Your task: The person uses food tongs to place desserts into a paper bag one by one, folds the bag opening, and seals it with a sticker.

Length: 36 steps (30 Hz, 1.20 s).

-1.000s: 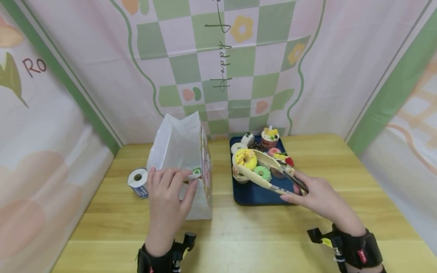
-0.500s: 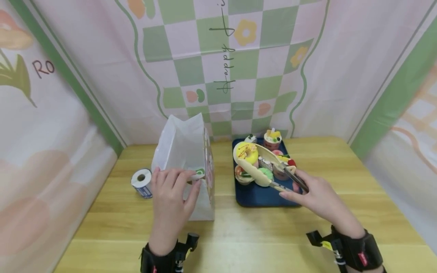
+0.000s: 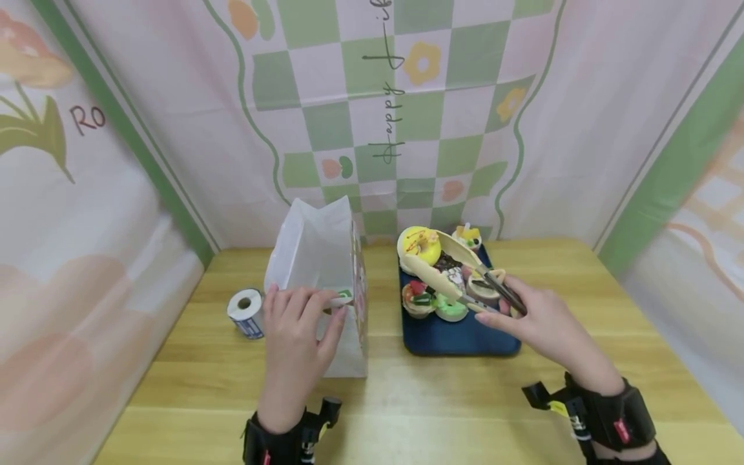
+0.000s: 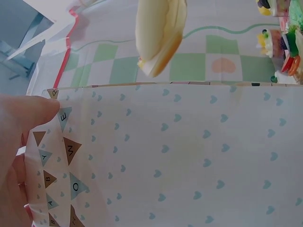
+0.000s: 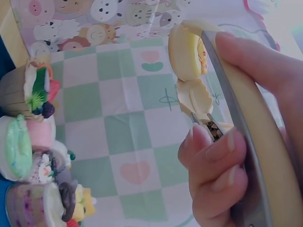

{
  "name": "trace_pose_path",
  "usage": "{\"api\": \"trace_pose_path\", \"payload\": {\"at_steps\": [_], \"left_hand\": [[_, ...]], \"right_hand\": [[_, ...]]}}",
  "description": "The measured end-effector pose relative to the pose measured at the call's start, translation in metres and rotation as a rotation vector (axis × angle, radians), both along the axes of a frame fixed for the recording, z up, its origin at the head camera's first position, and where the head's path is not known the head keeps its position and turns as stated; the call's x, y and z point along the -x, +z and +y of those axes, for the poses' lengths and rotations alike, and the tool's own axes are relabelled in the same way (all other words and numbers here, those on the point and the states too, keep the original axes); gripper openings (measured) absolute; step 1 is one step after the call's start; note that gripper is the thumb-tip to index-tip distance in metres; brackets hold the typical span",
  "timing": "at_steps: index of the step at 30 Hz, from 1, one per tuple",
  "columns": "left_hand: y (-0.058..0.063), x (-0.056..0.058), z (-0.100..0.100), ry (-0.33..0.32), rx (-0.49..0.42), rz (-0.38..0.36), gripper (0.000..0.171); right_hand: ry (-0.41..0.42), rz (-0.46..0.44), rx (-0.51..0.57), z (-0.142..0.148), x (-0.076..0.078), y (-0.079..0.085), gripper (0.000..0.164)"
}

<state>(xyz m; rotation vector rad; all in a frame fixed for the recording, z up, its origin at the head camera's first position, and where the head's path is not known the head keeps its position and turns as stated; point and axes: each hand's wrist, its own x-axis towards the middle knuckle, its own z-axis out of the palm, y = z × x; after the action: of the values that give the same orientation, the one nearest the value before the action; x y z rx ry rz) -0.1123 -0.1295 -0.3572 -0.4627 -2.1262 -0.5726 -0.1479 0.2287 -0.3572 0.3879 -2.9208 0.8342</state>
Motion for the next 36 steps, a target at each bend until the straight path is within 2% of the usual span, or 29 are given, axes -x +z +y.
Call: {"api": "trace_pose_path", "payload": {"at_steps": [12,25,31,36], "left_hand": [[-0.001,0.001,0.002,-0.009,0.000,-0.007,0.021],[-0.001,0.001,0.001,-0.015,-0.007,-0.002,0.020],[-0.001,0.000,0.000,-0.009,-0.010,-0.005,0.020],[-0.001,-0.001,0.000,-0.002,-0.010,-0.009,0.020]], "right_hand": [[-0.021,0.017,-0.001,-0.009,0.003,0.020,0.045],[0.031,0.054,0.004,-0.024,0.008,0.043,0.042],[0.055,0.066,-0.011,-0.034,0.009,0.057,0.060],[0.092,0.100,-0.032,-0.043,0.009,0.066,0.051]]}}
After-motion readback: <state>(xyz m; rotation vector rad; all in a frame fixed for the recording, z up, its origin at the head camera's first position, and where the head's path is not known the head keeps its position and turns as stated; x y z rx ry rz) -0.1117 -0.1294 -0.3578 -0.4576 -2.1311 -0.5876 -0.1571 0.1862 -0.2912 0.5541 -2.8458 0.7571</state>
